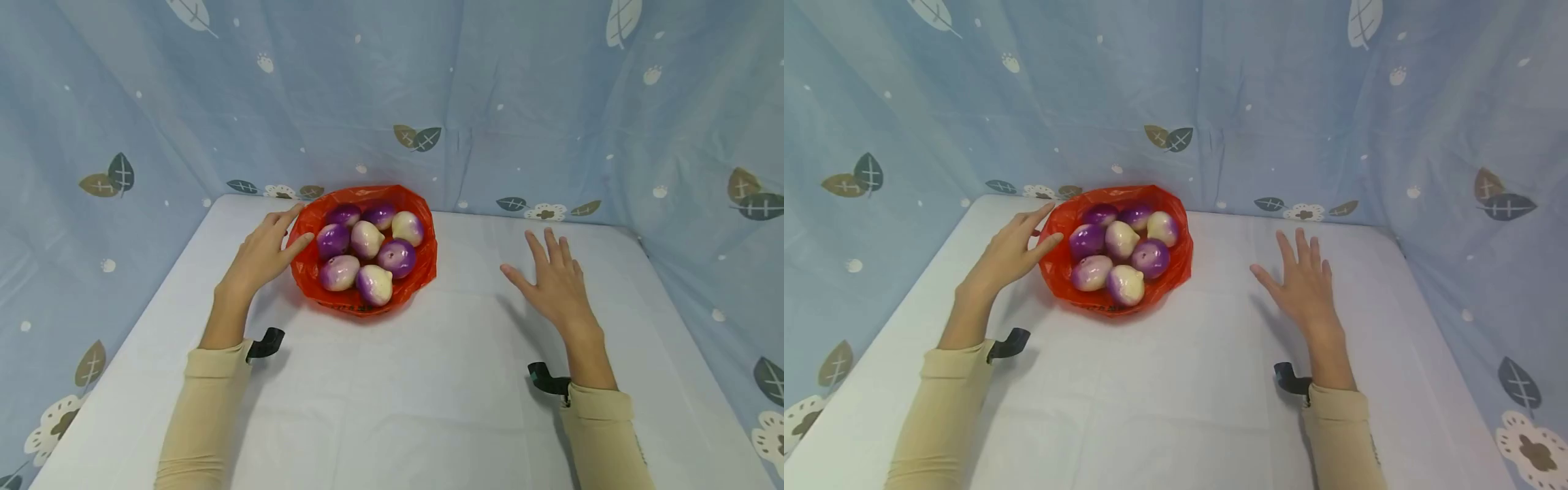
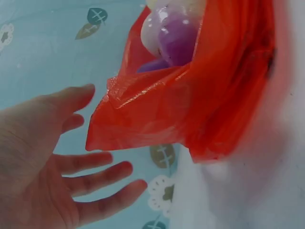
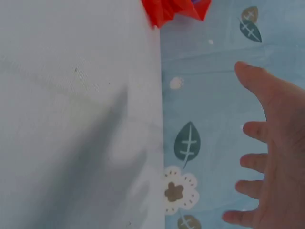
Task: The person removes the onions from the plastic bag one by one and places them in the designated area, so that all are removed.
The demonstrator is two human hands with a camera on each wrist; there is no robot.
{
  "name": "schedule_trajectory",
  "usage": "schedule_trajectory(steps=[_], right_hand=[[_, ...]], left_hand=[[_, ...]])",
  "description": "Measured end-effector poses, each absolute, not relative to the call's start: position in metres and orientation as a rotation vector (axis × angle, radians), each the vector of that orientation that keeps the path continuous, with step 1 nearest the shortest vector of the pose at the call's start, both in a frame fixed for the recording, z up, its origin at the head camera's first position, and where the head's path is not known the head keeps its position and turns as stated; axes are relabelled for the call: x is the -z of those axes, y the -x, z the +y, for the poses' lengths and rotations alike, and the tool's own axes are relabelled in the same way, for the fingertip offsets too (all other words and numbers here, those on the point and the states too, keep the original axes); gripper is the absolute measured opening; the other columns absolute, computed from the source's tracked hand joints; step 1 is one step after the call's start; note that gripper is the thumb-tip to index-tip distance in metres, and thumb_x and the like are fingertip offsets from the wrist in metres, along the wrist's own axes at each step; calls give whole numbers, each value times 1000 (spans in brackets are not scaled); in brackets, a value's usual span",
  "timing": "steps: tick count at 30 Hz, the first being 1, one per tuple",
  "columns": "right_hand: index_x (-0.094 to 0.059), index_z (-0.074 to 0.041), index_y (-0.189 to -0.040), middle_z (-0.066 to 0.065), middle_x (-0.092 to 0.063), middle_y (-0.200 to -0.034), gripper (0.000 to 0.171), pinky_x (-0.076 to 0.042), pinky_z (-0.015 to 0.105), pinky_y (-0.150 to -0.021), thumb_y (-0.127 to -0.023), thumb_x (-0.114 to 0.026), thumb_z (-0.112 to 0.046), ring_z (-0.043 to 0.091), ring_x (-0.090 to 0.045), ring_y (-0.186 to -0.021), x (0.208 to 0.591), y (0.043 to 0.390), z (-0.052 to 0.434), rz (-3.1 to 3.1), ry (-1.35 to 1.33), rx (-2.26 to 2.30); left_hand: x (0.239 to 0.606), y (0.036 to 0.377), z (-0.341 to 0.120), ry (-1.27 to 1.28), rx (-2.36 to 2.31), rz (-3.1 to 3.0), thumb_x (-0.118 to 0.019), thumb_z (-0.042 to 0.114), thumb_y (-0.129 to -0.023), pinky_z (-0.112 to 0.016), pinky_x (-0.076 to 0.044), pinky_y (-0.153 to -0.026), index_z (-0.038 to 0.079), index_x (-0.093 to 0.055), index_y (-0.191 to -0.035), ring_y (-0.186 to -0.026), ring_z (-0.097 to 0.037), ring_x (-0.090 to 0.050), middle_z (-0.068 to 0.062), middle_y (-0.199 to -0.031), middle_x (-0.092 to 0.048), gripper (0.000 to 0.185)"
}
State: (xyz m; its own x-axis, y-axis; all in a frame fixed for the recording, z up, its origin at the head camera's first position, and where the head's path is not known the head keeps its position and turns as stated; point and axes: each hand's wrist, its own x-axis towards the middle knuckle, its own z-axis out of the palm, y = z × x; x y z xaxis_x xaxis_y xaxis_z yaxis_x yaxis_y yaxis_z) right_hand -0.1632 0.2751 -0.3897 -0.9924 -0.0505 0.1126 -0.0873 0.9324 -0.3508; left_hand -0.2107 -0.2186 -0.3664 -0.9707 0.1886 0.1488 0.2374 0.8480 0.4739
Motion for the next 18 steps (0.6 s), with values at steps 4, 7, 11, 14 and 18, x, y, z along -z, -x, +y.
schedule_trajectory(steps=[4, 7, 11, 14, 18], right_hand=[[-22, -20, -157, 22, -16, -162, 85, -28, 78, -101, -91, -57, -60, 50, -22, -145, 386, 165, 268, -2937, -136, -584], [-27, -20, -156, 23, -26, -158, 81, -37, 75, -95, -91, -58, -58, 51, -34, -137, 384, 165, 262, -2925, -160, -611], [-34, -18, -152, 23, -36, -153, 75, -44, 70, -91, -92, -61, -54, 47, -44, -131, 383, 167, 252, -2916, -196, -628], [-38, -17, -150, 21, -40, -150, 73, -46, 67, -92, -91, -64, -51, 44, -48, -129, 382, 168, 243, -2905, -213, -644], [-40, -18, -149, 19, -43, -149, 72, -46, 67, -93, -90, -66, -50, 41, -51, -128, 383, 170, 231, -2908, -236, -674]], left_hand=[[363, 213, -218, 386, 796, -2897, -57, 39, -97, -63, -50, -93, 24, -33, -154, -112, -41, -57, -24, -138, -51, 63], [360, 215, -215, 411, 820, -2882, -60, 29, -97, -55, -56, -86, 20, -39, -151, -102, -37, -62, -22, -132, -57, 59], [357, 218, -214, 436, 851, -2882, -62, 20, -96, -49, -60, -80, 15, -47, -147, -97, -33, -65, -19, -130, -62, 53], [358, 220, -215, 459, 856, -2875, -60, 16, -96, -48, -60, -79, 11, -51, -143, -94, -31, -65, -18, -129, -63, 48], [360, 220, -216, 460, 855, -2866, -60, 11, -95, -44, -61, -73, 10, -54, -141, -90, -30, -65, -18, -125, -64, 46]])
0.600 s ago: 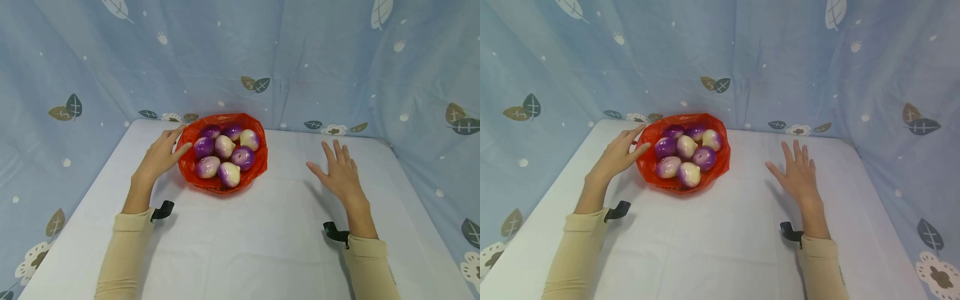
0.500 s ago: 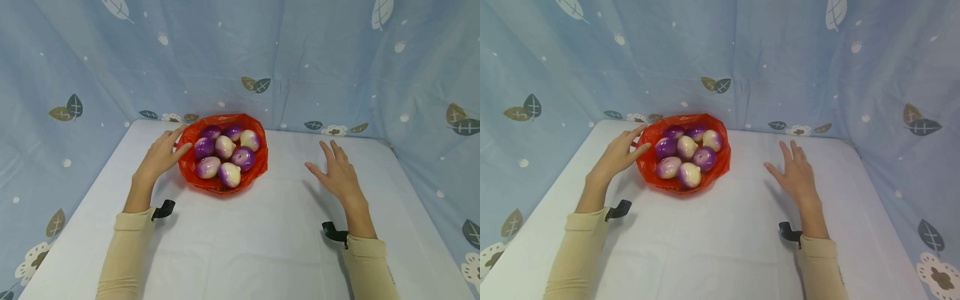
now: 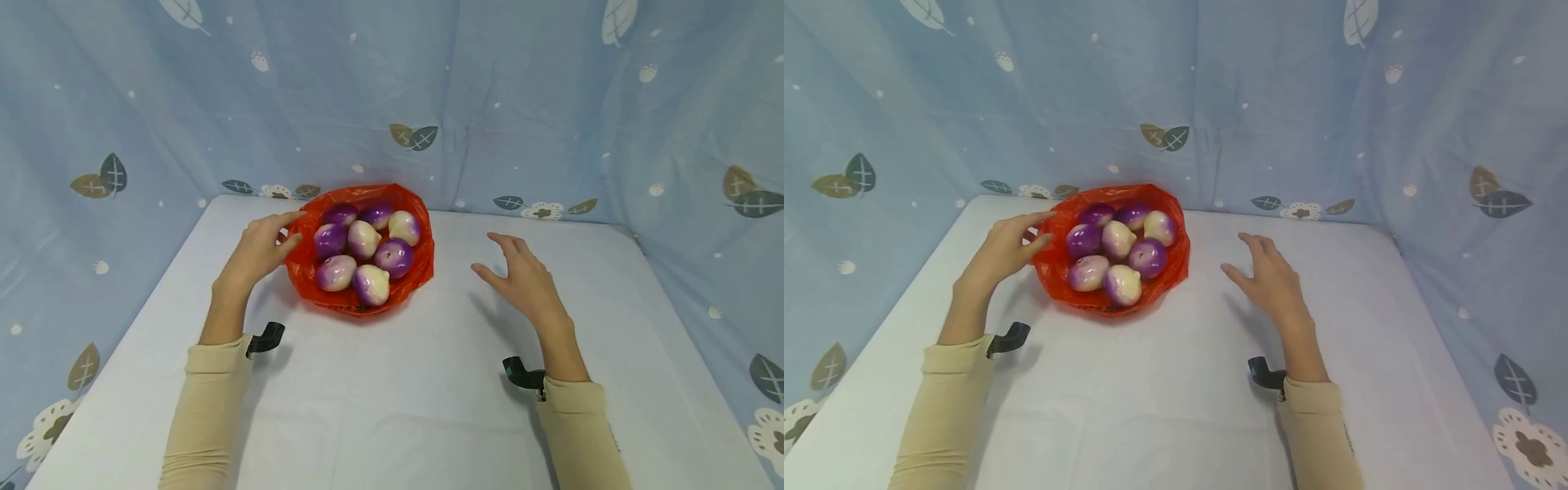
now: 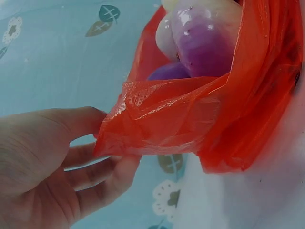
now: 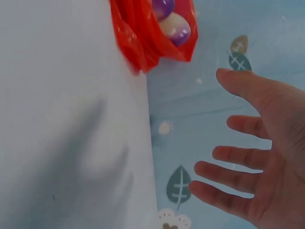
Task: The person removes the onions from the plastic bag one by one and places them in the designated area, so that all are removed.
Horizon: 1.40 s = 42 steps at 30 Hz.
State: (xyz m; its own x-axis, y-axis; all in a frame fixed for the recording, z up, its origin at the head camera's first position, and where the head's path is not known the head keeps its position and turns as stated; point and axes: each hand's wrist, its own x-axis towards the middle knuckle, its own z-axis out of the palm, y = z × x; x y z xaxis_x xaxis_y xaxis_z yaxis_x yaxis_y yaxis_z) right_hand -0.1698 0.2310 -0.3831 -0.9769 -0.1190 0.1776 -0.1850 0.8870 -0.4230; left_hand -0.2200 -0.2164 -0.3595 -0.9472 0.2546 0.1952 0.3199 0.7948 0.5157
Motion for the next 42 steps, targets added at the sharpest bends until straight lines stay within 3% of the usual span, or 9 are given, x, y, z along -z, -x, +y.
schedule_trajectory(steps=[16, 28, 38, 42], right_hand=[[-46, -19, -144, 13, -50, -143, 68, -52, 59, -95, -88, -69, -47, 35, -55, -126, 383, 170, 176, -2923, -404, -735], [-49, -15, -140, 12, -57, -131, 63, -55, 49, -95, -87, -72, -41, 31, -61, -115, 387, 171, 136, -2814, -680, -876], [-55, -11, -133, 12, -59, -119, 58, -57, 38, -87, -86, -73, -41, 25, -61, -98, 394, 169, 107, -2719, -826, -845], [-55, -11, -131, 9, -59, -119, 58, -57, 37, -91, -85, -75, -41, 21, -60, -101, 398, 168, 100, -2721, -859, -819]], left_hand=[[361, 221, -216, 464, 879, -2842, -54, -2, -92, -46, -61, -73, 6, -56, -138, -92, -34, -67, -21, -125, -64, 47], [363, 217, -217, 457, 893, -2860, -56, 2, -93, -45, -62, -73, 7, -55, -138, -94, -33, -65, -19, -124, -64, 45], [364, 216, -217, 491, 899, -2828, -55, -1, -93, -44, -60, -71, 7, -57, -137, -94, -33, -65, -19, -124, -65, 44], [365, 216, -217, 492, 902, -2824, -56, -1, -93, -44, -60, -71, 7, -57, -137, -94, -33, -65, -19, -123, -65, 44]])
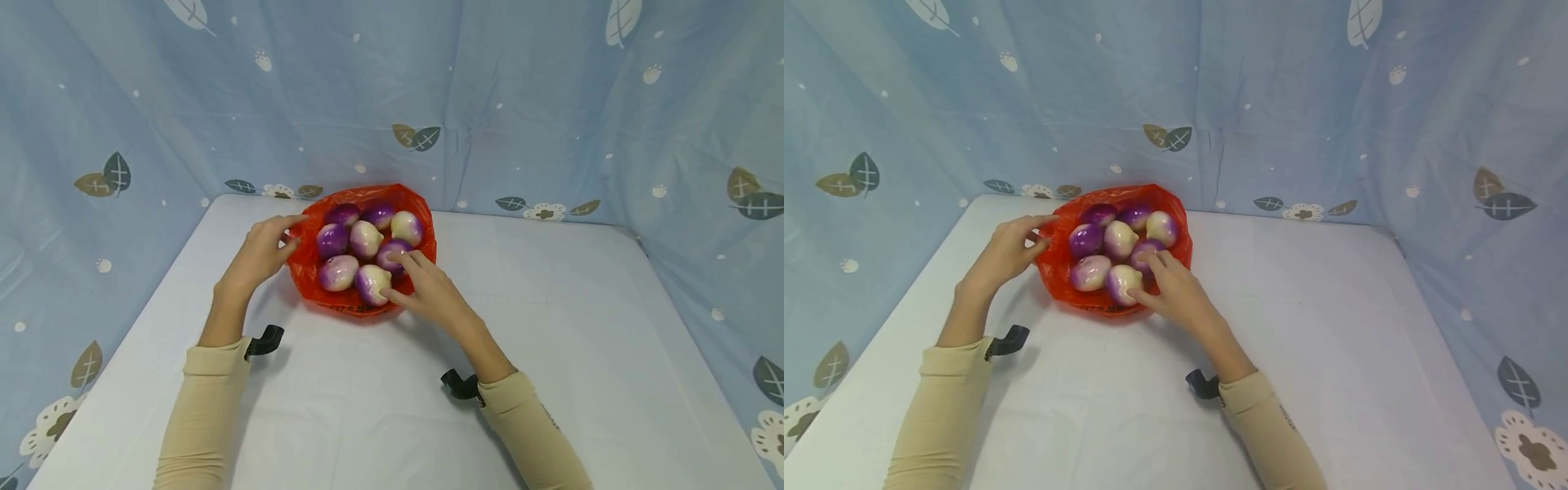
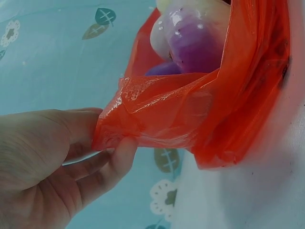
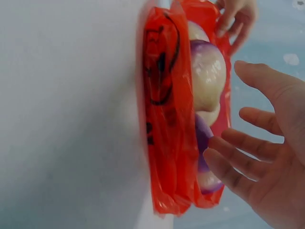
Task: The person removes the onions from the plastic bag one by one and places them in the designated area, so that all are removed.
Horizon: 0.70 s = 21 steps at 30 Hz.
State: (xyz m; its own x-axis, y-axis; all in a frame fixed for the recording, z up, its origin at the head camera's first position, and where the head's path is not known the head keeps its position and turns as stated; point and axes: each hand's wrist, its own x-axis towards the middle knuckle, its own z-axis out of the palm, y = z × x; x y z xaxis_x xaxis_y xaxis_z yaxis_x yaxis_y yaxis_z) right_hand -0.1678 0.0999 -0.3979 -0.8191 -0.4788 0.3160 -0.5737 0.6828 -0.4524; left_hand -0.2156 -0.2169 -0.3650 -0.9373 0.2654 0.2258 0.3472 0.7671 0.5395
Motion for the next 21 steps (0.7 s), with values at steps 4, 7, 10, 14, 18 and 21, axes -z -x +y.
schedule_trajectory(steps=[4, 7, 10, 14, 18, 21], right_hand=[[-55, -11, -132, 7, -58, -122, 59, -55, 38, -98, -85, -75, -39, 21, -60, -107, 400, 167, 95, -2743, -882, -830], [-54, -11, -133, 6, -57, -124, 58, -54, 39, -100, -85, -76, -37, 22, -60, -110, 401, 167, 93, -2760, -878, -857], [-53, -12, -133, 5, -57, -126, 57, -53, 40, -101, -85, -76, -35, 23, -60, -113, 401, 165, 92, -2774, -871, -882], [-53, -14, -134, 4, -57, -128, 58, -53, 41, -102, -85, -76, -35, 23, -59, -116, 403, 165, 90, -2781, -866, -901], [-53, -15, -134, 5, -56, -128, 60, -53, 41, -101, -85, -76, -39, 26, -61, -116, 407, 166, 89, -2784, -876, -912], [-54, -14, -133, 6, -56, -128, 59, -54, 42, -100, -85, -76, -40, 27, -61, -114, 408, 166, 89, -2786, -880, -911]], left_hand=[[364, 215, -217, 477, 902, -2835, -56, 1, -94, -44, -61, -72, 8, -57, -137, -95, -32, -65, -18, -124, -65, 44], [365, 215, -218, 475, 898, -2830, -57, 1, -93, -45, -61, -74, 8, -57, -137, -95, -32, -65, -18, -122, -65, 44], [365, 214, -220, 480, 891, -2818, -57, 1, -93, -46, -60, -75, 8, -57, -137, -94, -32, -66, -19, -119, -66, 44], [367, 214, -220, 490, 891, -2804, -58, 0, -93, -47, -61, -74, 8, -57, -136, -93, -32, -66, -19, -118, -66, 44], [370, 216, -220, 497, 900, -2803, -57, 0, -93, -46, -61, -73, 8, -57, -136, -94, -33, -65, -19, -120, -65, 43], [370, 216, -219, 503, 900, -2803, -56, 0, -94, -45, -61, -73, 8, -57, -136, -95, -32, -64, -19, -118, -65, 43]])
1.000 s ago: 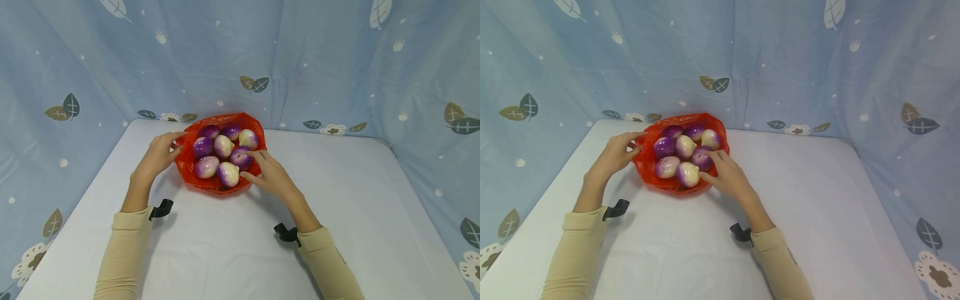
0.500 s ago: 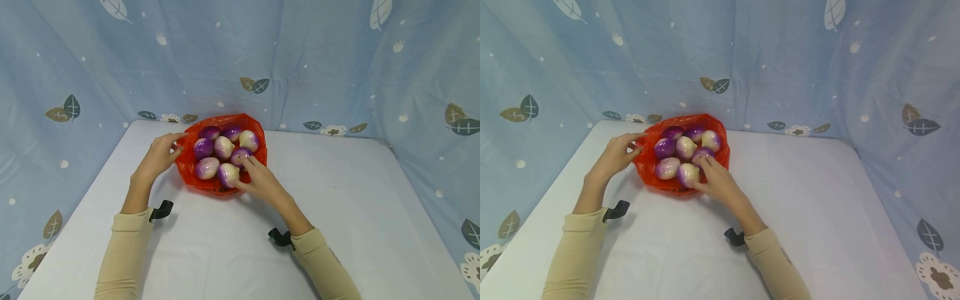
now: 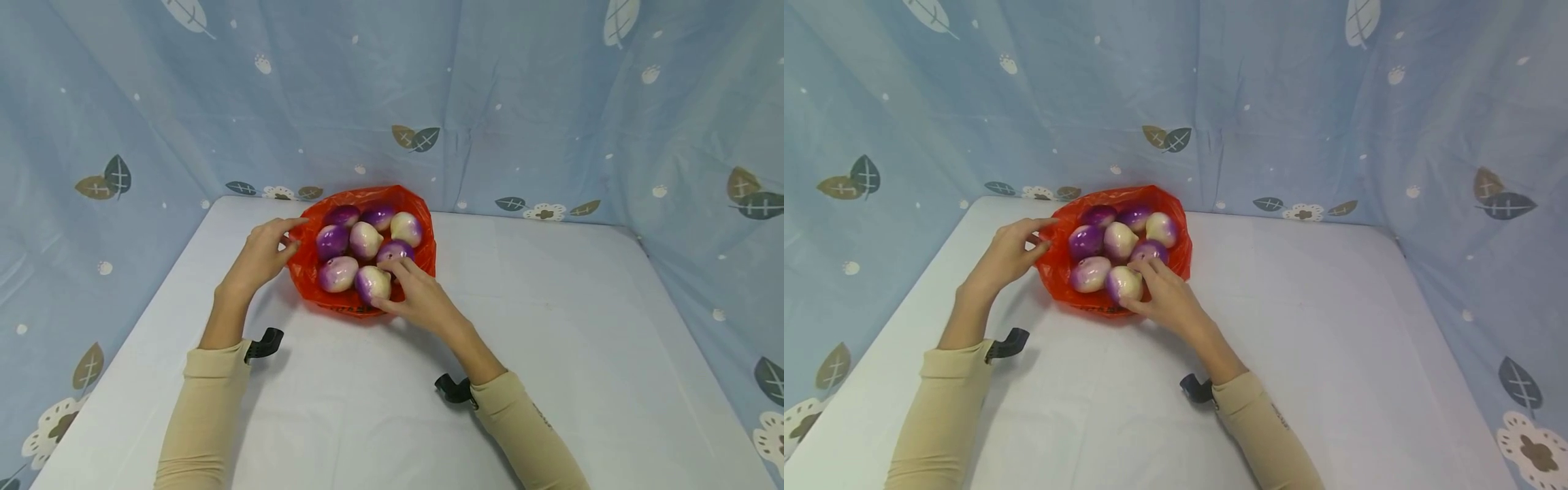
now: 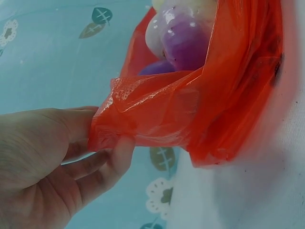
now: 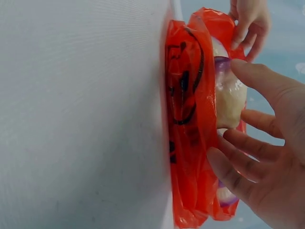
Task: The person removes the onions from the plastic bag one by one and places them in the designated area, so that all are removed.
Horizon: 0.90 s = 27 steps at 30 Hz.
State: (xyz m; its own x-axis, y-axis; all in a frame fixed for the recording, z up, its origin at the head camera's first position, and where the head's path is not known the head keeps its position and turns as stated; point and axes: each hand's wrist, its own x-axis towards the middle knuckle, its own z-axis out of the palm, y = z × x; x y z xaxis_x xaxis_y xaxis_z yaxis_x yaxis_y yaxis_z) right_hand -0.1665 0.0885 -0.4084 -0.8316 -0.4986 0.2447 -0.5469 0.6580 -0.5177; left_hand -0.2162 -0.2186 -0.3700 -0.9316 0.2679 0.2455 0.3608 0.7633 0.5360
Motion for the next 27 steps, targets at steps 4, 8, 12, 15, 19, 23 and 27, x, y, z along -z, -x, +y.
schedule_trajectory(steps=[4, 8, 12, 15, 19, 23, 27], right_hand=[[-54, -16, -132, 4, -56, -128, 58, -53, 40, -101, -84, -76, -41, 23, -60, -116, 410, 166, 87, -2801, -874, -886], [-55, -15, -131, 5, -56, -127, 59, -54, 40, -100, -83, -78, -40, 22, -60, -115, 411, 165, 85, -2795, -877, -896], [-55, -13, -130, 6, -56, -125, 60, -55, 39, -98, -81, -79, -39, 25, -61, -112, 412, 164, 85, -2772, -885, -902], [-55, -13, -130, 5, -56, -124, 61, -55, 39, -97, -81, -80, -39, 25, -62, -111, 414, 165, 84, -2755, -891, -890], [-56, -12, -130, 4, -56, -124, 63, -55, 38, -98, -80, -81, -39, 22, -61, -112, 416, 165, 83, -2734, -897, -870], [-55, -13, -131, 3, -56, -124, 65, -56, 37, -97, -79, -81, -41, 18, -60, -111, 416, 165, 82, -2733, -890, -834], [-55, -13, -131, 3, -56, -123, 65, -57, 37, -95, -78, -81, -41, 18, -61, -110, 417, 165, 81, -2728, -879, -809]], left_hand=[[371, 216, -219, 495, 897, -2805, -57, 1, -93, -45, -61, -73, 8, -58, -136, -94, -31, -63, -18, -115, -66, 43], [370, 215, -219, 483, 893, -2814, -57, 2, -94, -45, -61, -74, 9, -57, -137, -96, -31, -63, -17, -116, -66, 44], [369, 215, -220, 480, 892, -2822, -57, 3, -94, -46, -61, -74, 9, -56, -138, -97, -32, -64, -17, -119, -65, 44], [369, 214, -219, 487, 900, -2821, -57, 3, -94, -46, -61, -75, 9, -56, -138, -97, -32, -64, -18, -120, -65, 44], [369, 214, -219, 485, 903, -2815, -57, 3, -94, -46, -61, -75, 9, -56, -138, -97, -32, -64, -18, -119, -65, 44], [369, 214, -218, 485, 897, -2807, -58, 1, -94, -47, -61, -76, 9, -57, -137, -96, -31, -63, -18, -117, -65, 44], [369, 214, -217, 499, 890, -2799, -58, 0, -93, -46, -61, -76, 8, -57, -136, -95, -31, -63, -18, -113, -66, 44]])
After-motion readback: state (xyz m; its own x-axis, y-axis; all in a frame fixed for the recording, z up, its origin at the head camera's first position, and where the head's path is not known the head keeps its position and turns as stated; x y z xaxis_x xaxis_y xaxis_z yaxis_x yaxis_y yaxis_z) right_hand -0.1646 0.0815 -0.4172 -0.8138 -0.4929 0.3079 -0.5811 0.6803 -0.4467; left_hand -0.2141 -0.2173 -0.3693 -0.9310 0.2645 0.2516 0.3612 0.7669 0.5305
